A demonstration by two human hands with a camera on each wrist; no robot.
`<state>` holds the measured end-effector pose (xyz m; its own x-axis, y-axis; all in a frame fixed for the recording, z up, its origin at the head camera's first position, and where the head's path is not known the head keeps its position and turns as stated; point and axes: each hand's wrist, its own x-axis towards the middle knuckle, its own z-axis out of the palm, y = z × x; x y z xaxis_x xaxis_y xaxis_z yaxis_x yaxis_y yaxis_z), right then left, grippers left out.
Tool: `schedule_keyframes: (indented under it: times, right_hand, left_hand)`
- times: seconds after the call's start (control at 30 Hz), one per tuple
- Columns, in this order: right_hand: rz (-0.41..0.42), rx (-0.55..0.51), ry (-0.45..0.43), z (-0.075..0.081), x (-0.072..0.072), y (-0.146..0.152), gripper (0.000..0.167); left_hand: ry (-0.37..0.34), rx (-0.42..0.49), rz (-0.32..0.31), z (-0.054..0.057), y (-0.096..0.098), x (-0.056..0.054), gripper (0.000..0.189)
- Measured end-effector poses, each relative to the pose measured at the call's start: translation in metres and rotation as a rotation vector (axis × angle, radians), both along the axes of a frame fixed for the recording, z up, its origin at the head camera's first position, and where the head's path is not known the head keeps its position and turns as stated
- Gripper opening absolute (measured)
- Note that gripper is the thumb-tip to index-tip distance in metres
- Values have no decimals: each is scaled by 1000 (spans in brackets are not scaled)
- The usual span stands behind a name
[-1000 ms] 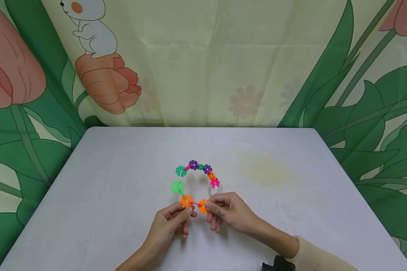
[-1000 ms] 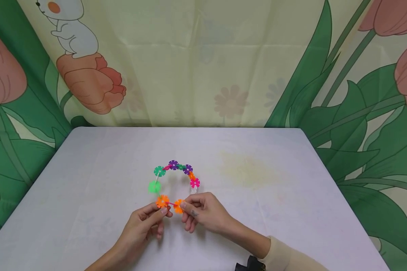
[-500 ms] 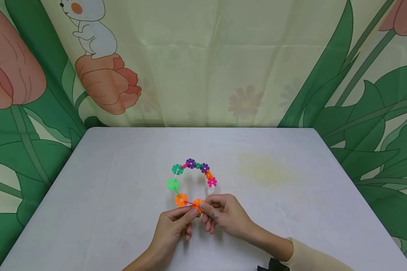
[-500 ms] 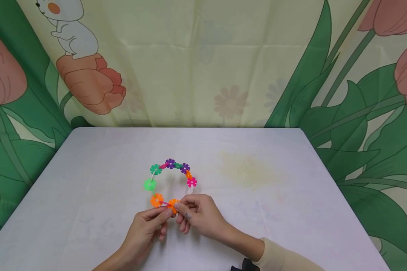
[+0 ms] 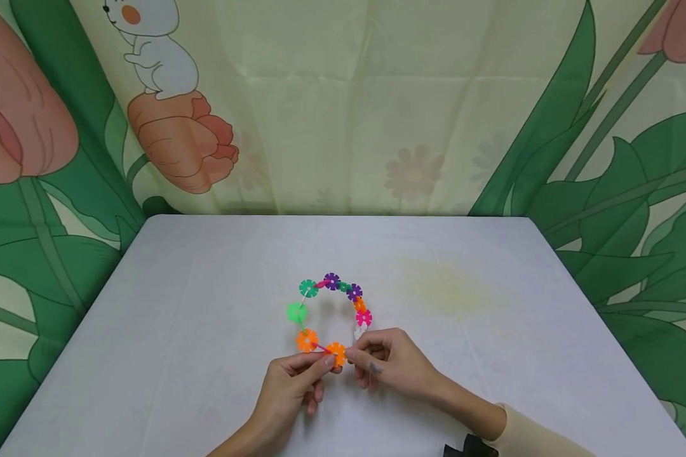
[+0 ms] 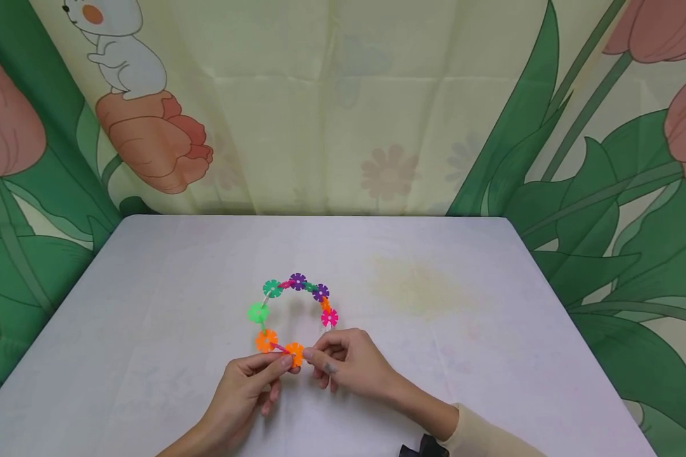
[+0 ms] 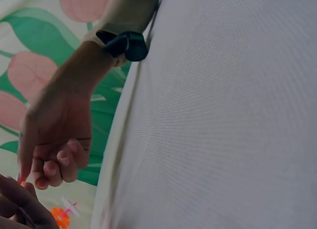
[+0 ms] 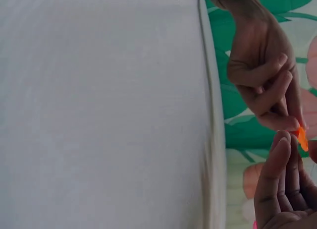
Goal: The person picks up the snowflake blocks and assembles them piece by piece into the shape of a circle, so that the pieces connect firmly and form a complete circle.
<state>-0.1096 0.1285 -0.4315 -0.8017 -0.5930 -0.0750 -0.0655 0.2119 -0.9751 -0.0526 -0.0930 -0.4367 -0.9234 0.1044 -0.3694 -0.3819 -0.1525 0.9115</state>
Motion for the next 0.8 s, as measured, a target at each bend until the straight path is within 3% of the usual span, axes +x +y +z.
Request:
schedule_keyframes:
  times: [0.07,0.13,0.27,0.37,0.53,0.7,0.8]
  right_hand:
    - [-33,-10,6,-2,-4,7,30]
    - [-121,-3,-17,-4,-9,12,28]
    - [-361,39,-156,-5,-17,16,25]
    - [-439,42,-247,-5,-22,17,31]
    - [-346,16,-301,-7,-23,21,42]
    - [-219,-54,-337,-8,-22,24,39]
    - [-187,-82,-347,-8,-21,24,37]
  left_hand:
    - [-3,-3,-6,0,0,0,38]
    - [-1,-1,-12,0,-1,1,38]
    - [0,9,-31,0,-1,2,39]
    - [-8,17,-47,2,-2,3,39]
    - [-19,33,-57,2,-2,4,38]
    - [-17,39,-51,2,-3,4,38]
    - [-10,33,-44,2,-2,4,38]
